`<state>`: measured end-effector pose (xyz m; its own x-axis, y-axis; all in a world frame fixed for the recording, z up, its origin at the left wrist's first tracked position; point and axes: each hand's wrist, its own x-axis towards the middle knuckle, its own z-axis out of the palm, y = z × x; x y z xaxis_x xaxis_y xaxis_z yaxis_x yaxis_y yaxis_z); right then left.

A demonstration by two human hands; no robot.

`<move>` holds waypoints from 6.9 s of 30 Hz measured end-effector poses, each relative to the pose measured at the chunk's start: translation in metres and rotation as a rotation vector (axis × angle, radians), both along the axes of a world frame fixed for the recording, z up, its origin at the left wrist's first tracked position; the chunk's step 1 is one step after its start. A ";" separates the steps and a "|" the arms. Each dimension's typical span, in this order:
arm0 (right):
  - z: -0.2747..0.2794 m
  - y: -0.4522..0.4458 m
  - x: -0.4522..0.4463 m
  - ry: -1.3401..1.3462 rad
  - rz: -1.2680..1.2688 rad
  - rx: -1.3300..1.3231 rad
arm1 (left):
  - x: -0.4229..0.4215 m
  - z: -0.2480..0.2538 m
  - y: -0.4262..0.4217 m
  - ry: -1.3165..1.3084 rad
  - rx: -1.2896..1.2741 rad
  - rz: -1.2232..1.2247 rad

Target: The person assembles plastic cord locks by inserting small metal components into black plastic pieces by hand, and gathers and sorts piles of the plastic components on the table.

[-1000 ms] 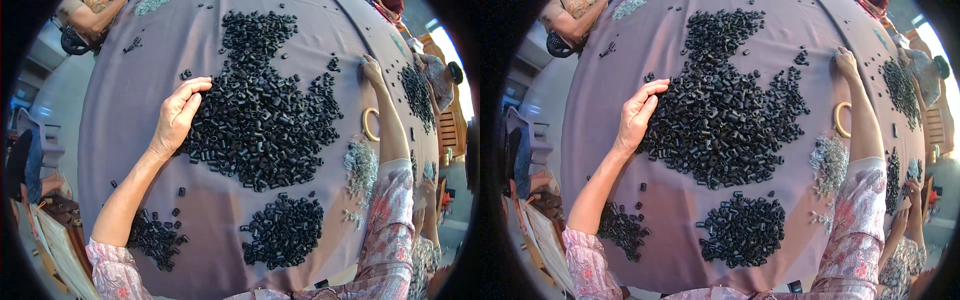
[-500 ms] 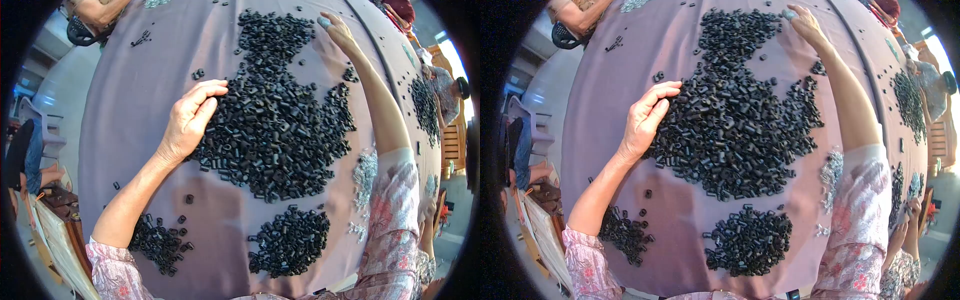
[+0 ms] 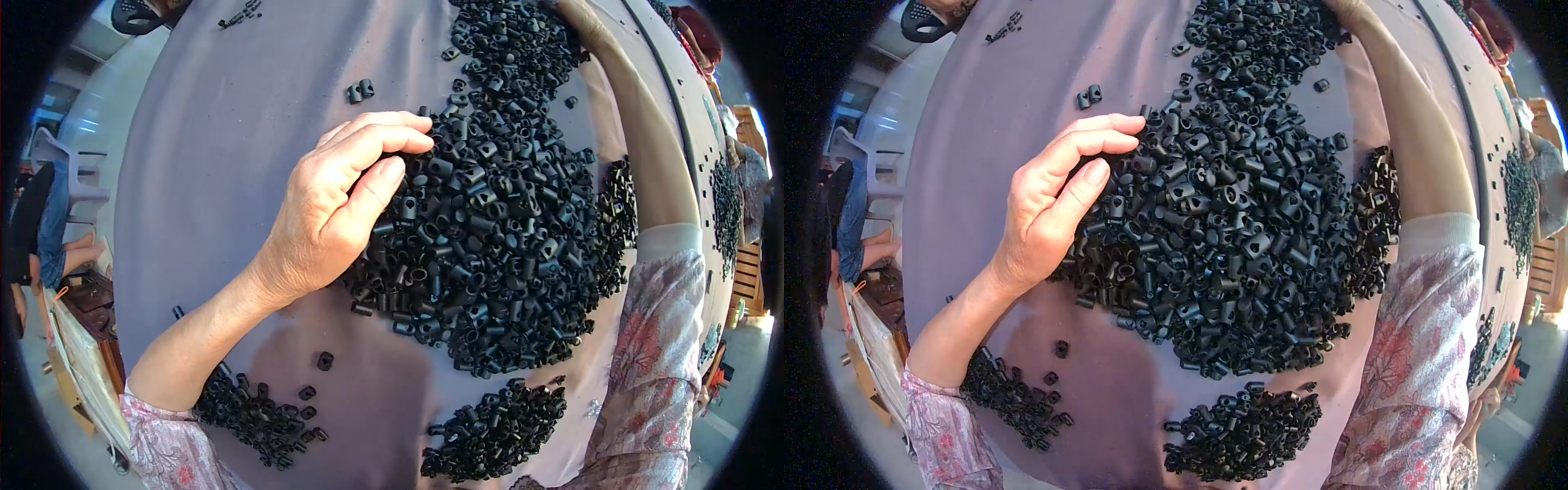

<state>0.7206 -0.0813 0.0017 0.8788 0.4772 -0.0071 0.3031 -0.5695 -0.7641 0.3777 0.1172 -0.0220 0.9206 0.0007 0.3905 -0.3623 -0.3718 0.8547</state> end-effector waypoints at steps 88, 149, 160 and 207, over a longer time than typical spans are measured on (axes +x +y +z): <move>0.036 0.067 -0.173 0.007 0.703 0.053 | -0.004 0.007 -0.003 -0.038 0.037 0.333; 0.041 -0.081 -0.200 -0.285 0.170 0.030 | 0.034 -0.019 0.145 -0.108 0.472 0.710; 0.004 -0.018 -0.138 -0.443 0.384 -0.109 | 0.042 -0.005 0.095 0.059 0.260 0.359; 0.030 -0.028 -0.343 -0.527 -0.014 0.047 | -0.194 0.070 -0.072 -0.091 0.297 0.204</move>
